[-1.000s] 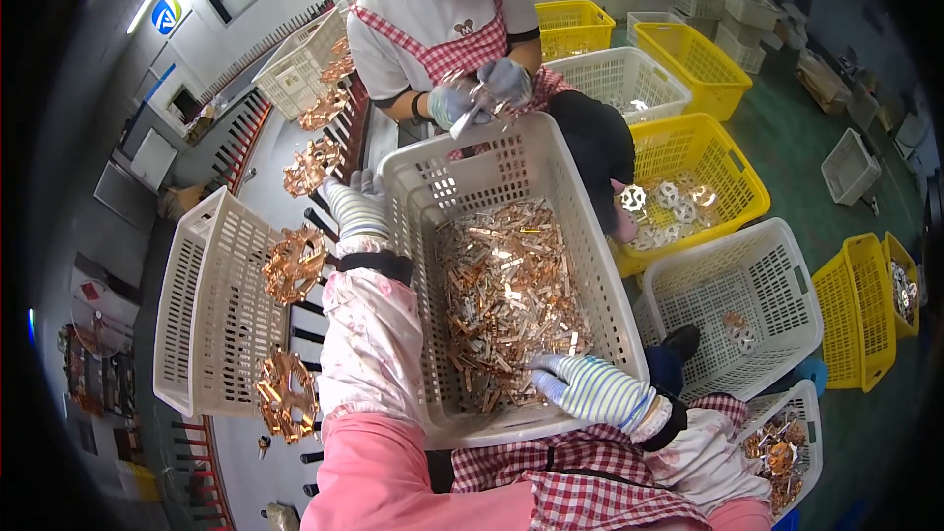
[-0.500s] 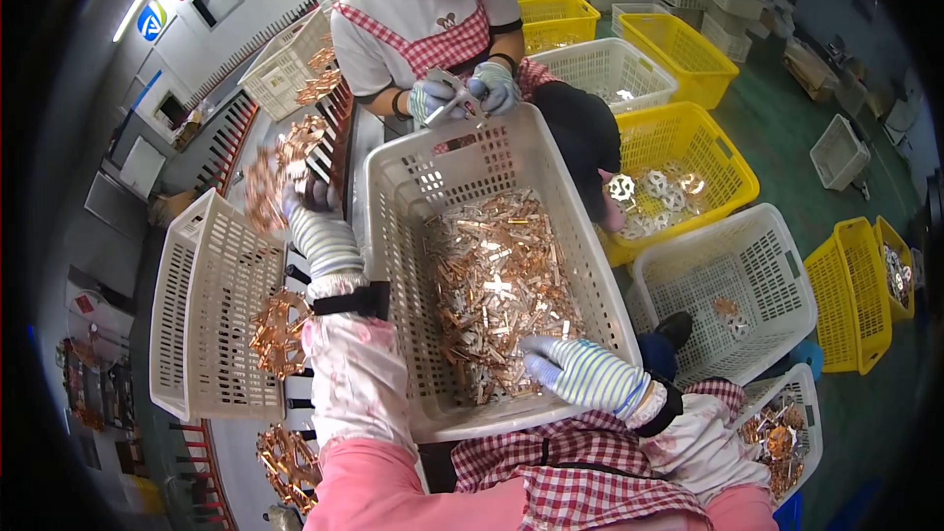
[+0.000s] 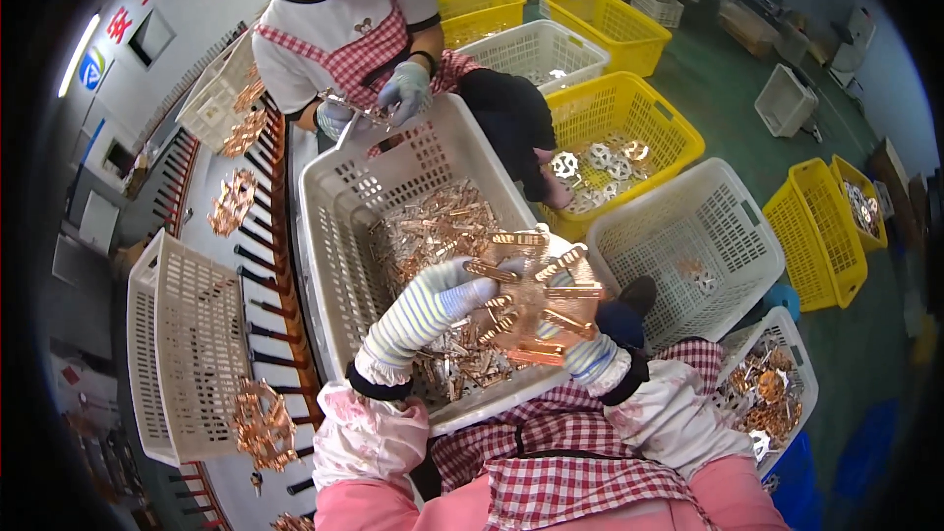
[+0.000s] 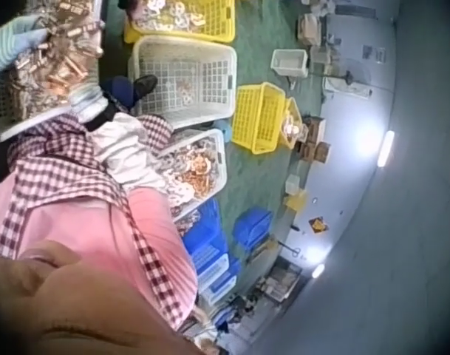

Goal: Sorting small gold-colored mechanical gear components between plastic storage bins.

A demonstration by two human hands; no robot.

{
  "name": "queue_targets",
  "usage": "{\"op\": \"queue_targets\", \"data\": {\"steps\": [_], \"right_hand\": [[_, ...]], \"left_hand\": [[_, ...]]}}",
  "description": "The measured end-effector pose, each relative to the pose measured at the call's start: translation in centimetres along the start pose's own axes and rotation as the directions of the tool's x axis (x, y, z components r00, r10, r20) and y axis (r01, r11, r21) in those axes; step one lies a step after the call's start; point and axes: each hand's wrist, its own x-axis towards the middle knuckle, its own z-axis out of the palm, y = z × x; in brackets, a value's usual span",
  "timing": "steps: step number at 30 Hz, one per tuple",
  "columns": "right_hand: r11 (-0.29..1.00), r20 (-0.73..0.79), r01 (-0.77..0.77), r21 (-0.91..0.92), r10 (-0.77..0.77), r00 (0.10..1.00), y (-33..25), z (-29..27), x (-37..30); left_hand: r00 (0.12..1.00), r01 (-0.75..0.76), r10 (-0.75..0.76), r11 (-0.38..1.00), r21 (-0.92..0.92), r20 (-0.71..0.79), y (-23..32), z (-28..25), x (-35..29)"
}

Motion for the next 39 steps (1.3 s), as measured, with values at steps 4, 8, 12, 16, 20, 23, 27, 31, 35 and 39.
{"op": "queue_targets", "data": {"steps": [4,8,12,16,20,23,27,31,35,39], "right_hand": [[0.91,-0.253,-0.134,0.392,0.246,0.936,-2.8,4.3,0.0],[0.959,0.058,-0.036,0.282,0.02,0.998,-1.1,1.8,-1.0],[0.382,0.152,0.258,-0.888,-0.286,0.946,-1.9,3.3,-0.1],[0.969,-0.34,-0.248,0.02,0.239,0.91,-3.2,5.8,0.2],[0.141,0.251,0.284,-0.949,-0.209,0.945,-1.2,0.9,-1.3],[0.524,0.119,0.22,-0.823,-0.221,0.968,1.6,-0.5,-0.1],[-0.362,0.11,0.133,-0.922,0.082,0.991,-1.8,3.0,0.3],[-0.304,0.073,0.097,-0.948,0.089,0.993,-1.4,2.9,0.2],[-0.123,0.446,0.441,-0.889,-0.016,0.895,2.6,-3.7,-0.6],[0.145,0.132,0.161,-0.976,-0.194,0.972,-1.4,2.7,-0.5]], "left_hand": [[0.91,-0.318,0.383,0.889,0.329,-0.155,-1.3,-0.4,1.2],[0.867,-0.394,0.496,0.727,0.562,-0.034,-1.2,-0.7,1.4],[0.981,-0.104,0.17,0.872,0.478,-0.097,-2.1,-1.4,1.2],[0.978,-0.162,0.21,0.81,0.563,-0.02,-3.0,-2.1,1.5],[0.999,-0.017,0.032,0.819,0.574,-0.016,-1.7,-1.0,2.0],[0.992,-0.036,0.097,0.82,0.571,-0.077,-3.3,-1.4,2.6],[0.931,0.064,0.131,0.859,0.507,-0.34,-2.7,0.2,2.4],[0.893,-0.212,0.418,0.716,0.665,-0.165,-4.2,-1.6,2.7],[0.981,-0.175,0.192,0.882,0.438,0.005,-2.7,0.5,2.4],[0.983,-0.033,0.101,0.921,0.388,-0.156,-3.3,-0.4,2.3]]}}
